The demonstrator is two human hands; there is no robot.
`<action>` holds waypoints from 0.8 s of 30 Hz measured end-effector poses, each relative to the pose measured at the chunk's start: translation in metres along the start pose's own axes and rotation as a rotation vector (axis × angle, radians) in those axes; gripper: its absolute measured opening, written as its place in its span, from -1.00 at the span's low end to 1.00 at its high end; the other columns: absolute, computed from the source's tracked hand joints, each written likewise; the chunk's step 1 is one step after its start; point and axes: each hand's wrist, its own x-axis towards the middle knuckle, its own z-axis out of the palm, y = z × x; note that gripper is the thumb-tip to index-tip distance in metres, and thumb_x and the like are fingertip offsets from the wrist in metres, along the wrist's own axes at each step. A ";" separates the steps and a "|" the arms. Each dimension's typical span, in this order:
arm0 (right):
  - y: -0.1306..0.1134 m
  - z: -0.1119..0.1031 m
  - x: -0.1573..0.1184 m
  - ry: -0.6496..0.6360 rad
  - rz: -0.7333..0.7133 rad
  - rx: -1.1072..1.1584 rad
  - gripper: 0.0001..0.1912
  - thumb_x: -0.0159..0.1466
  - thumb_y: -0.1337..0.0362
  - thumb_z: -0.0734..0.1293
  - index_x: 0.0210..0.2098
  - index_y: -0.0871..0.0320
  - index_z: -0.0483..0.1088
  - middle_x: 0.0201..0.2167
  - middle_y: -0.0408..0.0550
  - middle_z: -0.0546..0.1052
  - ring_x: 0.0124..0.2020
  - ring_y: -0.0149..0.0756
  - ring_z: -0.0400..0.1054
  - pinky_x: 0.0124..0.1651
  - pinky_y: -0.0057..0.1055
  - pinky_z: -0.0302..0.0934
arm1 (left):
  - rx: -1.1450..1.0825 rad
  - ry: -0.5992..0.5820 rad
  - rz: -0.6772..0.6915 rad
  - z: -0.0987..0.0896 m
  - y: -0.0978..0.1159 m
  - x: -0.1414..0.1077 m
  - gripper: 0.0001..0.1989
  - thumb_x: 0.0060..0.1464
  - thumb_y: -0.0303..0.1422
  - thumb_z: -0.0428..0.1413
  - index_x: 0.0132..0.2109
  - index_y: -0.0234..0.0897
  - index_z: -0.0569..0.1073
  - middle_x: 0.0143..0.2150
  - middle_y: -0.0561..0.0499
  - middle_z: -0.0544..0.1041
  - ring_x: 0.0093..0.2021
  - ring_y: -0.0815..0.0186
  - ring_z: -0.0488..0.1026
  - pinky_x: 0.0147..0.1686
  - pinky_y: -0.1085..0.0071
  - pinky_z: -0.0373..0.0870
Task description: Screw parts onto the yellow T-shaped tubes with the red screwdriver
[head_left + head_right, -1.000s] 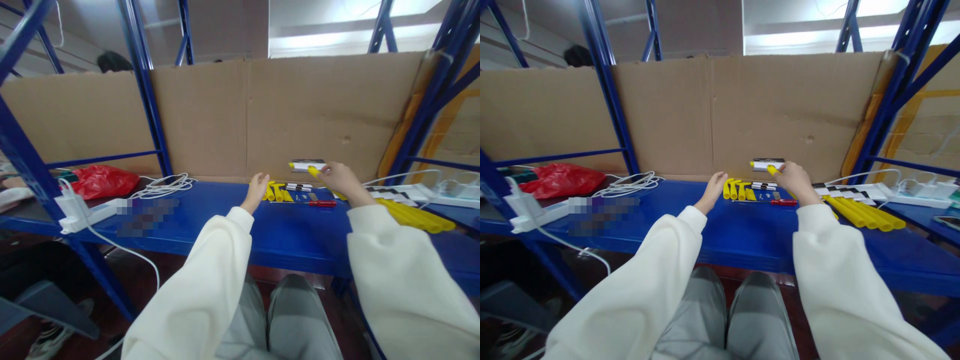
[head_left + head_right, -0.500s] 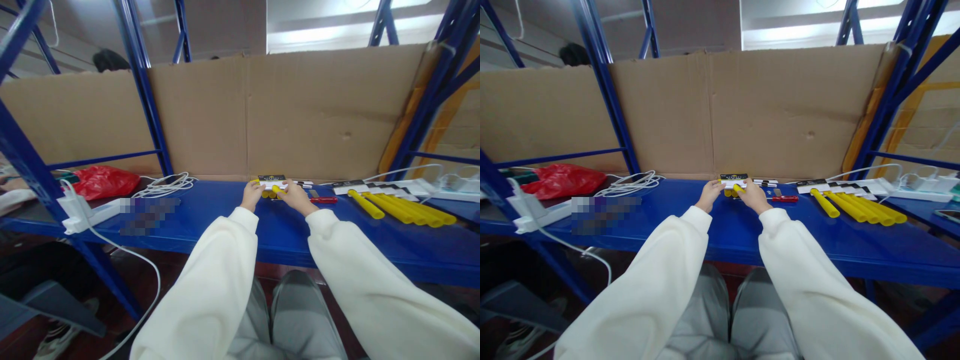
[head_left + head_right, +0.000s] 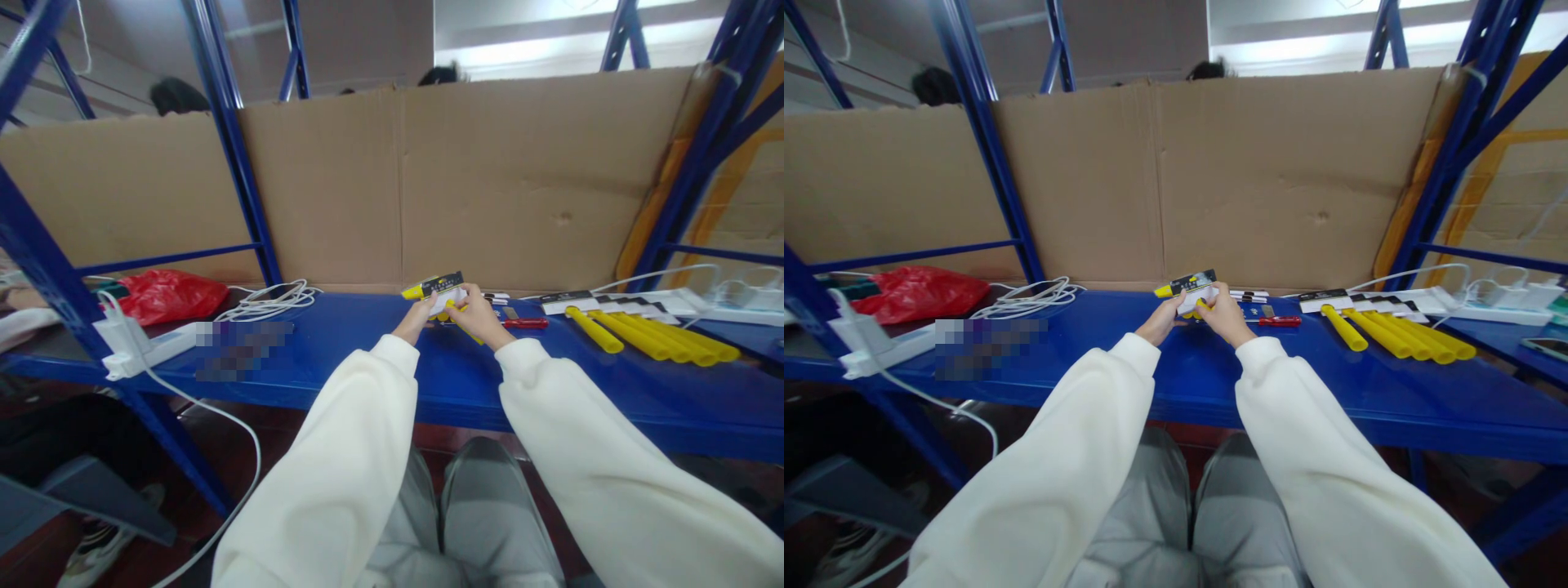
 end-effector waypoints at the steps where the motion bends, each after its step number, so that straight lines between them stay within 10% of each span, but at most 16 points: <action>1: -0.002 0.000 0.001 0.000 0.051 0.090 -0.45 0.11 0.27 0.45 0.07 0.16 0.29 -0.40 -0.13 0.56 -0.32 -0.22 0.48 -0.17 -0.29 0.36 | -0.024 0.025 -0.001 0.000 0.001 0.001 -0.71 0.30 -0.26 0.03 -0.18 -0.34 0.59 -0.19 -0.15 0.67 -0.05 0.10 0.57 -0.21 0.34 0.43; 7: -0.017 -0.007 0.000 -0.115 0.392 0.485 -0.96 0.26 0.35 0.35 -0.32 0.19 0.41 -0.57 -0.14 0.47 -0.53 -0.38 0.35 -0.46 -0.50 0.24 | -0.205 0.191 0.035 -0.001 0.002 0.006 -0.71 0.27 -0.22 0.08 -0.11 -0.36 0.57 -0.27 -0.12 0.66 -0.21 0.15 0.61 -0.33 0.37 0.48; 18: -0.022 -0.008 -0.006 -0.239 0.340 0.624 -0.62 0.30 0.14 0.39 -0.53 0.10 0.18 -0.76 -0.33 0.16 -0.73 -0.52 0.02 -0.67 -0.57 -0.09 | -0.572 0.328 0.126 -0.001 0.008 0.002 -0.54 0.32 -0.06 -0.01 -0.02 -0.39 0.54 -0.22 -0.12 0.67 -0.09 0.16 0.63 -0.04 0.32 0.49; 24: -0.021 -0.011 -0.003 -0.206 0.295 0.671 -0.55 0.28 0.01 0.39 -0.53 0.08 0.15 -0.78 -0.32 0.18 -0.73 -0.51 0.01 -0.65 -0.55 -0.09 | -0.539 0.325 0.085 -0.005 0.010 -0.001 -0.47 0.39 -0.06 -0.20 0.00 -0.34 0.51 -0.33 -0.09 0.60 -0.29 0.21 0.61 -0.26 0.35 0.51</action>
